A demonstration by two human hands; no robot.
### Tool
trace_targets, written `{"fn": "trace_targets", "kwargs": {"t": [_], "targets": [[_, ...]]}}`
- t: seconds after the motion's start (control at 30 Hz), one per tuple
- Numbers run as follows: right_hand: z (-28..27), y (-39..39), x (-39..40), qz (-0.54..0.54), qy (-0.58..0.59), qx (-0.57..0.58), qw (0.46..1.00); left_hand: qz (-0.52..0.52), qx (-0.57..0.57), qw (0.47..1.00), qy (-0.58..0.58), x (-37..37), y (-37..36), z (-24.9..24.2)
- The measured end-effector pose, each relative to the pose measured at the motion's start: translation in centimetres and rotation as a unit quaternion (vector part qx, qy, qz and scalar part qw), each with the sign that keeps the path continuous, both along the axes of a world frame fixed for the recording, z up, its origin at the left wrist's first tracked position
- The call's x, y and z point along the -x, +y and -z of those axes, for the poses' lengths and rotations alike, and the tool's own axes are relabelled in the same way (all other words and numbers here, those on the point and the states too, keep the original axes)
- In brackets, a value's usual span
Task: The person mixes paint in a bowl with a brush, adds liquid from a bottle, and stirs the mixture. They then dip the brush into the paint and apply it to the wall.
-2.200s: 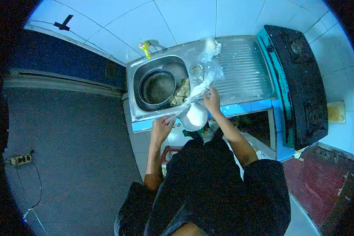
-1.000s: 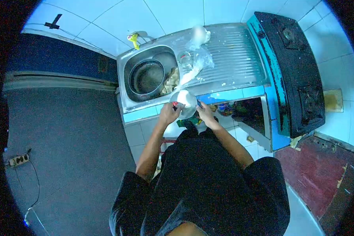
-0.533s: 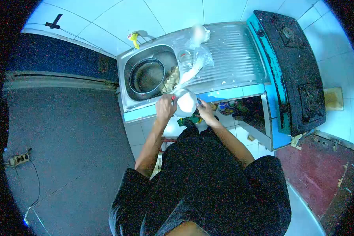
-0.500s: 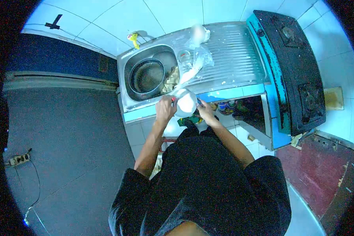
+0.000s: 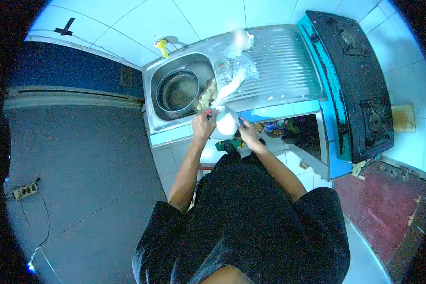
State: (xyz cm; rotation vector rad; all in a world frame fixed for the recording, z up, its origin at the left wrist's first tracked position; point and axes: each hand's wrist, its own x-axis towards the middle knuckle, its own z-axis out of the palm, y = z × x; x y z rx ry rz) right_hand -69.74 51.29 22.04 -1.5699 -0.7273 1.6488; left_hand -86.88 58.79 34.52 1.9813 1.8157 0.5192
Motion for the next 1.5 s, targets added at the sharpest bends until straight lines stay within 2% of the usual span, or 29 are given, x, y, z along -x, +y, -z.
{"fn": "trace_targets", "kwargs": {"t": [0.1,0.17,0.23,0.27,0.3,0.33,0.37,0.5,0.57,0.63,0.67,0.73,0.77,0.8,0.83,0.87,0.97,1.0,1.03,1.1,1.17,1.23,1.27,1.3,1.37,1.47,1.5], "targets": [[1.6,-0.1,0.3,0.014,-0.010,-0.019,1.000,0.003,-0.041,0.999,0.036,1.1,-0.1,-0.8],[2.0,-0.1,0.1,0.026,-0.011,-0.014,1.000,0.023,0.049,0.997,0.060,1.5,-0.6,-1.0],[1.1,0.1,0.2,-0.015,-0.053,-0.062,0.997,0.008,0.068,0.997,0.043,1.2,-1.3,0.5],[0.2,0.3,-0.1,-0.031,-0.045,-0.013,0.998,0.016,0.070,0.997,-0.009,1.0,-1.4,1.3],[-1.5,0.4,0.0,-0.032,-0.044,-0.012,0.998,0.024,0.073,0.995,-0.061,0.8,-1.7,2.3],[-2.8,0.3,0.2,-0.005,-0.014,0.011,1.000,0.028,0.037,0.992,-0.118,0.3,-1.6,2.9],[-3.8,0.4,0.3,0.022,0.016,0.035,0.999,0.027,0.037,0.992,-0.117,0.1,-1.5,3.5],[2.2,-0.1,0.5,0.017,-0.055,-0.033,0.998,-0.047,0.018,0.995,-0.081,-0.6,-1.1,0.5],[-1.4,0.1,0.7,0.046,-0.039,-0.030,0.998,-0.103,0.058,0.993,0.012,0.0,-1.1,-0.3],[-4.1,0.4,0.5,0.053,0.015,0.038,0.998,-0.092,0.016,0.996,-0.002,0.8,-1.8,0.1],[2.1,-0.2,0.5,0.030,-0.073,-0.062,0.995,-0.098,0.031,0.995,0.016,0.8,-2.1,-0.1],[1.2,0.1,0.5,0.039,-0.050,-0.042,0.997,-0.104,0.045,0.993,0.033,0.6,-2.3,0.3],[0.7,0.1,0.6,0.047,-0.025,-0.020,0.998,-0.091,0.056,0.994,-0.012,0.2,-2.4,0.8],[-2.7,0.3,0.8,0.080,0.042,0.021,0.996,-0.078,0.067,0.993,-0.058,-0.2,-2.6,1.7],[-2.8,0.5,0.8,0.079,0.042,0.020,0.996,-0.064,0.077,0.990,-0.103,-0.3,-2.5,2.5],[-2.9,0.5,0.7,0.075,0.044,0.028,0.996,-0.069,0.092,0.988,-0.101,-0.3,-2.2,3.3],[-1.8,0.4,0.5,0.059,0.018,0.011,0.998,-0.098,0.050,0.982,-0.154,-0.5,-1.6,1.6],[-1.4,0.3,0.6,0.048,-0.008,-0.015,0.999,-0.119,-0.005,0.988,-0.097,-0.2,-1.5,1.6],[-1.0,0.2,0.6,0.048,-0.007,-0.014,0.999,-0.120,-0.004,0.988,-0.097,0.2,-1.6,1.5],[-0.2,0.1,0.6,0.050,0.001,-0.035,0.998,-0.170,0.045,0.984,-0.003,1.1,-1.6,0.9],[0.8,0.1,0.2,0.057,0.018,-0.015,0.998,-0.169,0.011,0.985,0.029,1.1,-2.4,0.0],[0.5,0.3,-0.1,-0.038,-0.030,-0.030,0.998,-0.154,0.066,0.986,-0.002,1.3,-2.9,-0.1],[0.3,0.4,-0.1,-0.052,-0.030,-0.005,0.998,-0.118,0.033,0.992,0.004,1.5,-3.0,1.4],[-0.4,0.4,-0.2,-0.054,-0.029,-0.005,0.998,-0.120,0.032,0.992,0.004,1.2,-3.0,1.9],[-1.9,0.5,0.0,-0.023,0.011,0.043,0.999,-0.096,0.061,0.986,-0.120,0.5,-2.5,2.9],[3.4,0.0,-0.3,-0.029,-0.016,-0.014,0.999,-0.117,0.023,0.983,-0.137,0.7,-1.8,3.8],[3.4,0.0,-0.1,-0.029,-0.015,-0.014,0.999,-0.131,0.001,0.983,-0.132,1.0,-1.6,3.7]]}}
